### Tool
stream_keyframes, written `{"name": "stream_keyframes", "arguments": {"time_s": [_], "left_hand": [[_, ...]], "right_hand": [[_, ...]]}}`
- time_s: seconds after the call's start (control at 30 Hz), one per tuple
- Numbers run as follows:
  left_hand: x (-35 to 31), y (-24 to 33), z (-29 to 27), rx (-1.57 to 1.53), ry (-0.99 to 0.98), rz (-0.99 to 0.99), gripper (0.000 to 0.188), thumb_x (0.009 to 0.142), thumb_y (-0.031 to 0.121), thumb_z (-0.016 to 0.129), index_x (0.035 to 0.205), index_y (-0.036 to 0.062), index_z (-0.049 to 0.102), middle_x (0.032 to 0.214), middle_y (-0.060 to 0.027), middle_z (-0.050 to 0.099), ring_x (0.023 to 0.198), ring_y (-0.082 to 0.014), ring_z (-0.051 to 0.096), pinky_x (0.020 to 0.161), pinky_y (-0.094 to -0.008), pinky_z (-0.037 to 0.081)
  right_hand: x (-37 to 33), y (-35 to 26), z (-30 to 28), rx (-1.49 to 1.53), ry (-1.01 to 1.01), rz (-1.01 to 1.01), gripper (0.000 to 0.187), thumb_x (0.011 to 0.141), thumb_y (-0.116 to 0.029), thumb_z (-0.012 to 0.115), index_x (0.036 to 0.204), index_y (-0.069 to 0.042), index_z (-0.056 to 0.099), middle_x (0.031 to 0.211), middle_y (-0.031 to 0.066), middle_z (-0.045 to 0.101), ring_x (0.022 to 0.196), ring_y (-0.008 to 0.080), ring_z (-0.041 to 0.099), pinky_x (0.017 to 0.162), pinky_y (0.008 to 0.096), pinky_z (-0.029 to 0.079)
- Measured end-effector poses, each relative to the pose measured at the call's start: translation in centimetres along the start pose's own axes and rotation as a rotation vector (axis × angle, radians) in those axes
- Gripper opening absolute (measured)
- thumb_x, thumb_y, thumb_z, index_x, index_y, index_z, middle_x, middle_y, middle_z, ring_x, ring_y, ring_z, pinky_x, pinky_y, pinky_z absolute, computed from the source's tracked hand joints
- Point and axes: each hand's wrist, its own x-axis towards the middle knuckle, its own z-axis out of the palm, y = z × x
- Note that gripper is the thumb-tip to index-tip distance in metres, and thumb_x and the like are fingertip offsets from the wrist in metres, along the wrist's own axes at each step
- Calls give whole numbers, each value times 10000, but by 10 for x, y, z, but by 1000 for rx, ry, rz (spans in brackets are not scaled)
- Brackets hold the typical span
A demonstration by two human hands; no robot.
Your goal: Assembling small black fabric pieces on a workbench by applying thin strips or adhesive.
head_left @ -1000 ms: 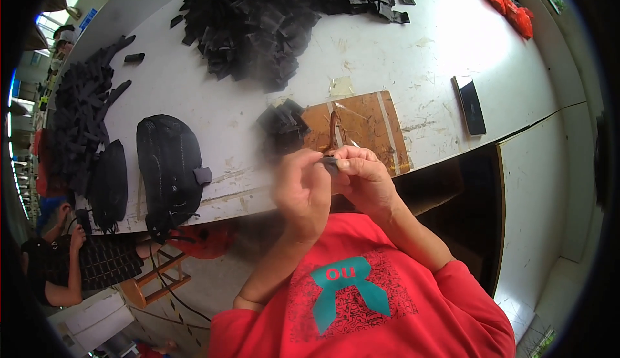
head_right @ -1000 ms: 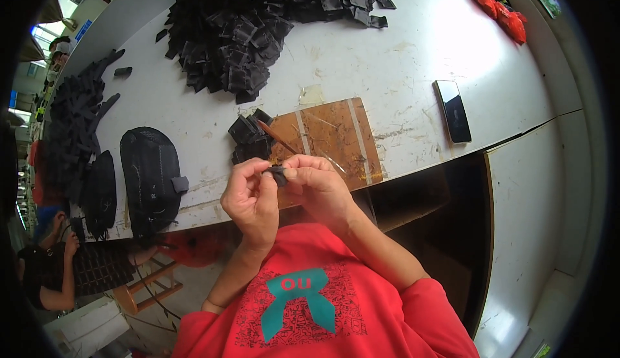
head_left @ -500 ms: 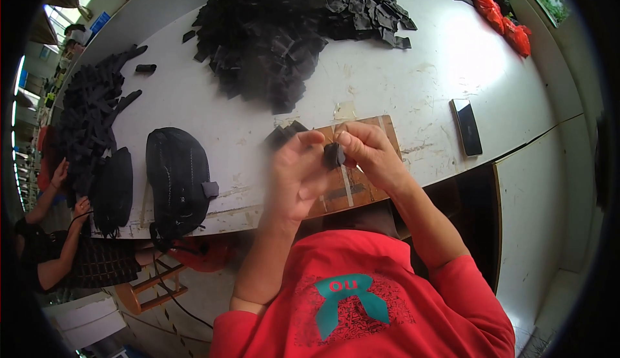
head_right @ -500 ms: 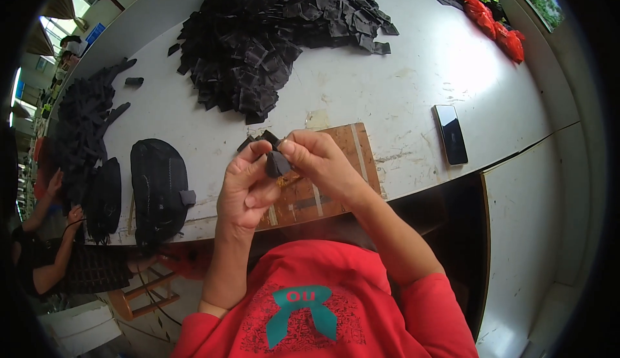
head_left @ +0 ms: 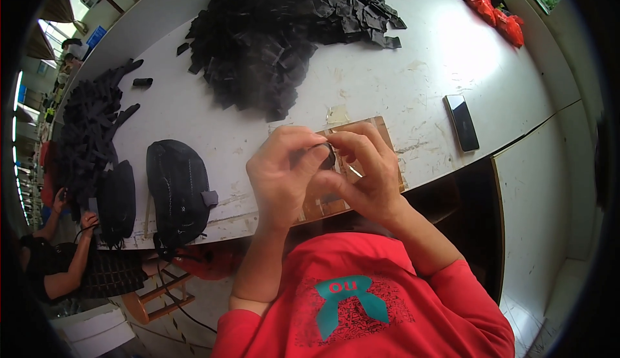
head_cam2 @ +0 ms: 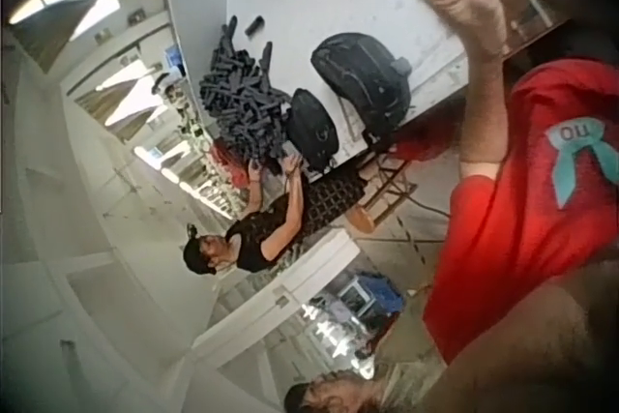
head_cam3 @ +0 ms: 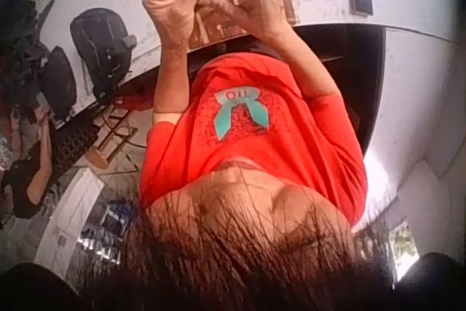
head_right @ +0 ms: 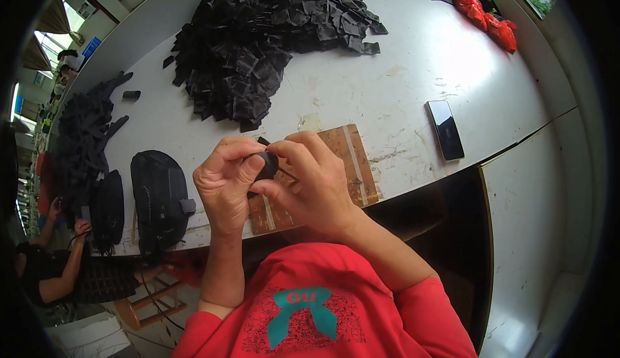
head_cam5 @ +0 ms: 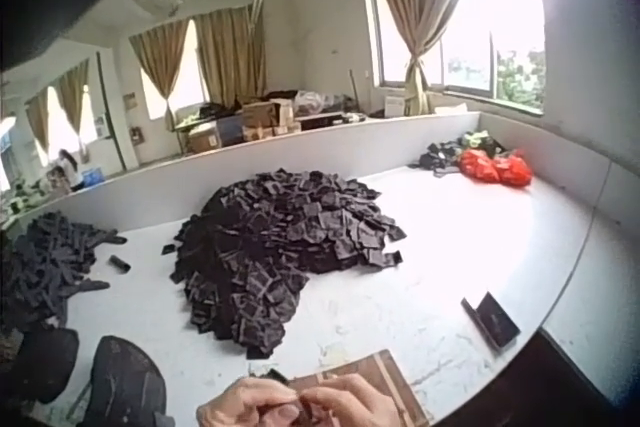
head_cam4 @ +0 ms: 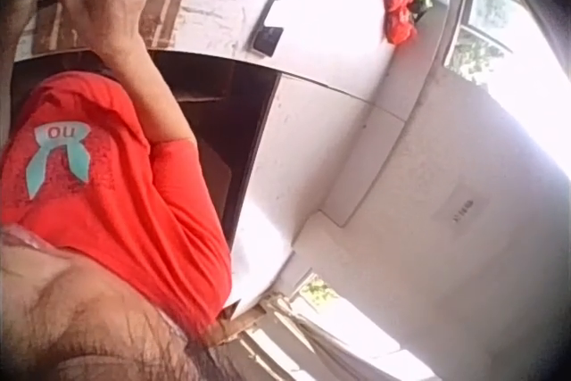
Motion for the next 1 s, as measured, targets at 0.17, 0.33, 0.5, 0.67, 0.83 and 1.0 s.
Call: {"name": "stream_keyframes", "arguments": {"time_s": [0.17,0.33,0.5,0.67,0.83,1.0], "left_hand": [[-3,10,5,-662,250,-243,81,822,83,552,844,6,550,823,-69,565,765,-138,542,708,-268,439],[-9,13,4,-678,300,-241,69,848,99,523,856,34,546,842,-66,565,797,-140,528,735,-250,409],[-19,0,-1,-441,370,-247,55,833,75,542,845,21,543,840,-66,568,769,-127,537,733,-240,415],[-14,-2,-2,-268,250,-129,79,820,37,545,884,-8,544,888,-76,561,800,-117,518,793,-237,401],[2,5,-10,86,-35,-97,181,779,5,567,959,-16,567,882,-65,578,811,-124,537,744,-245,429],[1,3,-11,137,5,-16,75,736,-7,614,808,-12,595,774,-74,580,700,-130,544,628,-230,437]], "right_hand": [[5,-3,5,-105,79,-114,385,577,-169,744,887,-29,564,804,97,531,648,224,545,506,299,453],[13,-5,6,-260,109,-231,269,622,-83,699,854,-21,577,722,78,529,603,210,527,481,297,430],[7,12,4,-39,-11,-88,162,655,-46,670,794,-13,594,657,68,516,586,204,518,492,295,415],[0,19,8,76,-12,-20,139,680,-56,662,798,-22,597,662,75,513,576,206,513,494,297,405],[7,12,0,-29,-89,-23,126,698,-75,653,790,-23,584,692,80,508,586,229,516,500,313,411],[16,11,-4,-51,-150,-79,122,696,-63,642,792,-29,574,693,79,508,610,232,510,515,324,415]]}}
